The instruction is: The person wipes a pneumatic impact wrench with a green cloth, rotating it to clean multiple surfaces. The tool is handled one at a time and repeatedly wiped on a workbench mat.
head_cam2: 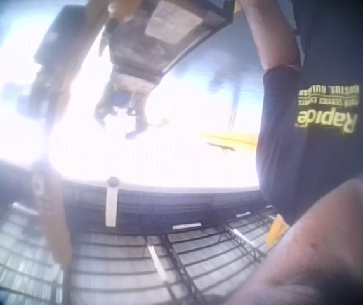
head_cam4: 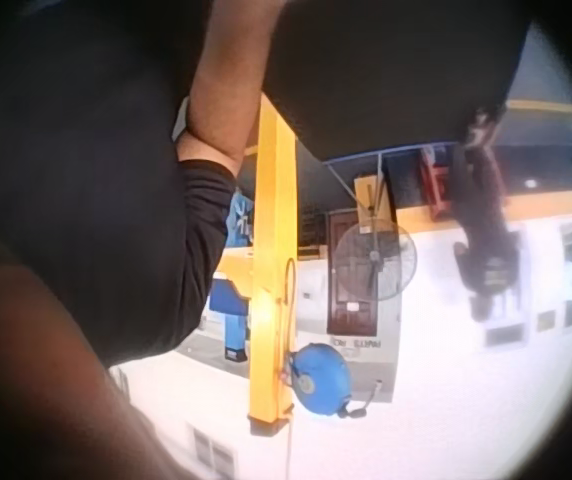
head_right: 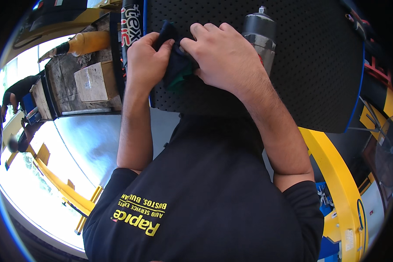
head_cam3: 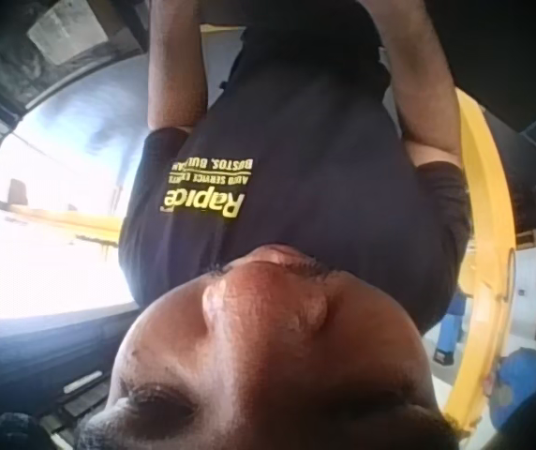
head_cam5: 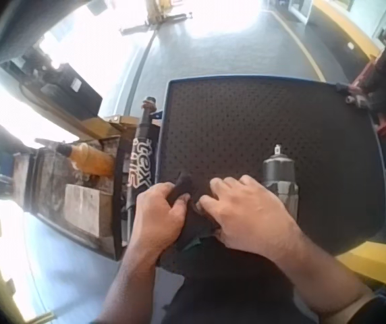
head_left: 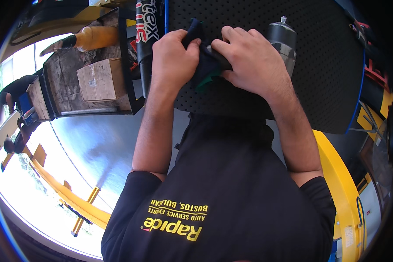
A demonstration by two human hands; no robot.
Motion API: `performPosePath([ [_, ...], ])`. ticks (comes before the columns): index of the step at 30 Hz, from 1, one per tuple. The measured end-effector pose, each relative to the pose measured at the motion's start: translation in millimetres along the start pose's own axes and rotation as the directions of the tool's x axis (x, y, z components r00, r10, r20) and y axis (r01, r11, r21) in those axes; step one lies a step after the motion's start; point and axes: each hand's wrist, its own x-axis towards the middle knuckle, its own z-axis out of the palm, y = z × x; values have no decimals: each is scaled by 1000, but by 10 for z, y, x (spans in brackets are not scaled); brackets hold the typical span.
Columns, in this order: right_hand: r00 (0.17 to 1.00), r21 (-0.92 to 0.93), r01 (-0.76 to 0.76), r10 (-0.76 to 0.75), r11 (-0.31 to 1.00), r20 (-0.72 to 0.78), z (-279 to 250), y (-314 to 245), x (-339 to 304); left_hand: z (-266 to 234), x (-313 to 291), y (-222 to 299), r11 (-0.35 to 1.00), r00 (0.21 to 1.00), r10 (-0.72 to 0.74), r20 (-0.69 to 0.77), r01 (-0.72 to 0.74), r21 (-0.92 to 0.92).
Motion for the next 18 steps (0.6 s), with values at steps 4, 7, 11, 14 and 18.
performPosePath([
  [4,1000,14,-22,22,1000,6,2,27,18,-472,-58,-412,720,984,-169,57,162,-674],
  [7,999,22,-38,38,999,16,7,24,16,-702,-194,-284,608,967,-252,42,192,-770],
  [11,998,39,-61,59,997,36,-44,-6,24,-391,-253,-232,735,995,-90,48,98,-671],
  [14,997,38,-66,64,997,51,-46,-6,17,-53,-365,-195,965,989,144,44,-131,-227],
  [18,997,50,-61,58,997,59,-62,9,20,126,-531,-96,958,966,242,-93,-253,-138],
])
